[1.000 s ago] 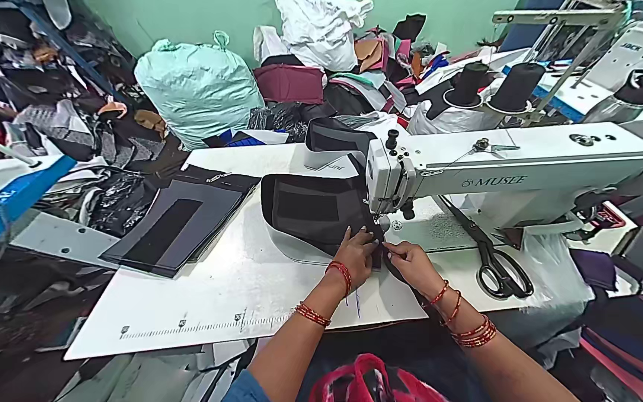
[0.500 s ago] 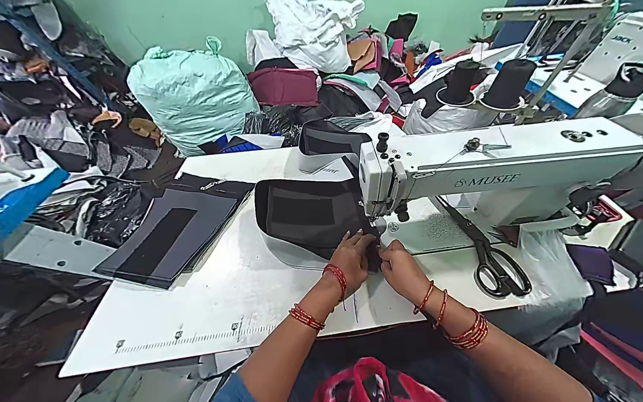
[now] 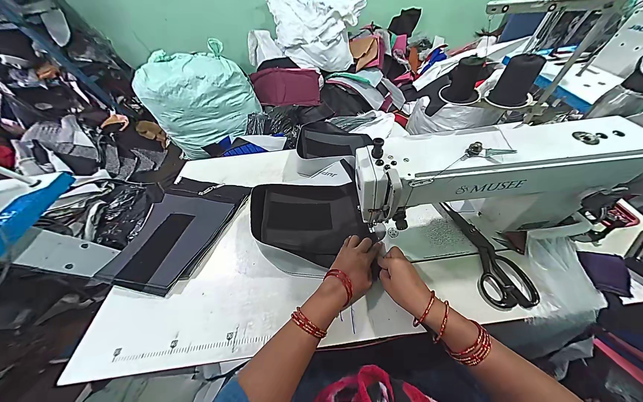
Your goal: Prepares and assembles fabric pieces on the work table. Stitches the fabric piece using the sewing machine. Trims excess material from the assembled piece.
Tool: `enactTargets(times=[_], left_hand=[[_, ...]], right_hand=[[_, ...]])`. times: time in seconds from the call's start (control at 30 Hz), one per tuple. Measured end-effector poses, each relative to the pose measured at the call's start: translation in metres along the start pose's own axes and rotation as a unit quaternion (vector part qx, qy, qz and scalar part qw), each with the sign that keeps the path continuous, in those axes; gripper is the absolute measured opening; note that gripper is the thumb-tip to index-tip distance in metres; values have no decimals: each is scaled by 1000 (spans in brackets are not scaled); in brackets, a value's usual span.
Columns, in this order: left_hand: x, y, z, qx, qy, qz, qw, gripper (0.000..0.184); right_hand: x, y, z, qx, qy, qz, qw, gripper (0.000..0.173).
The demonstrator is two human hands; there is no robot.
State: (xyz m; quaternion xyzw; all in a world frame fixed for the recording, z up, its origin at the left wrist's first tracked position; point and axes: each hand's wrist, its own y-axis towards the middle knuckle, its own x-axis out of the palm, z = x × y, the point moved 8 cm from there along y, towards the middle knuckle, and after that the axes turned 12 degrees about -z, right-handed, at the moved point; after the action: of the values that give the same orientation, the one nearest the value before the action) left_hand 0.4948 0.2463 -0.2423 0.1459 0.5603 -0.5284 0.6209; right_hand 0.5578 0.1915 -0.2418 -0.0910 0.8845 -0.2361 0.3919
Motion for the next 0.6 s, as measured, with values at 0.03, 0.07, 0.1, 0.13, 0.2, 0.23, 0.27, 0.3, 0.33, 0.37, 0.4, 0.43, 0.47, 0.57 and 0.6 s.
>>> enactTargets(times=[0.03,0.07,0.1,0.13,0.2,0.23,0.27,0.3,0.33,0.37,0.4,0.43,0.47,0.57,0.6], left_hand=[[0,-1,-1,8,-8,22,1000,62],[1,-2,-2,13,-14,39,999,60],[1,-3,-3,18,-16,54,998,58],[2,-4,-3,22,-19,68,997,57],[2,-6,-4,32,-27,104,994,54],[2,-7,-5,35,-30,116,992,54],[2,-7,-5,37,-33,121,991,54],[2,-7,-5,38,-34,123,991,54],[2,-7,-5,37,-36,123,991,54],[3,-7,-5,35,-38,121,991,54],[2,-7,-5,35,-38,123,991,54],[2,-7,-6,36,-39,127,990,53],[2,-6,-6,38,-39,134,990,52],[-2,-3,-9,43,-38,158,986,48],[-3,-2,-11,37,-43,155,986,47]], right_hand=[[0,0,0,-2,2,1,1000,31],[0,1,0,-4,5,2,1000,32],[0,1,0,-5,8,2,1000,32],[0,1,1,-5,8,2,1000,32],[0,1,1,-6,3,2,1000,33],[0,2,1,-7,1,4,1000,33],[0,2,1,-8,1,6,1000,33],[0,2,0,-8,0,5,1000,32],[0,2,0,-7,0,4,1000,32],[-1,2,0,-7,0,3,1000,32],[-1,2,0,-8,1,2,1000,32],[-2,2,-1,-9,1,0,1000,32],[-3,3,-1,-10,2,-1,1000,32],[-7,8,-1,-10,16,0,1000,33],[-8,10,-1,-8,19,-4,1000,34]])
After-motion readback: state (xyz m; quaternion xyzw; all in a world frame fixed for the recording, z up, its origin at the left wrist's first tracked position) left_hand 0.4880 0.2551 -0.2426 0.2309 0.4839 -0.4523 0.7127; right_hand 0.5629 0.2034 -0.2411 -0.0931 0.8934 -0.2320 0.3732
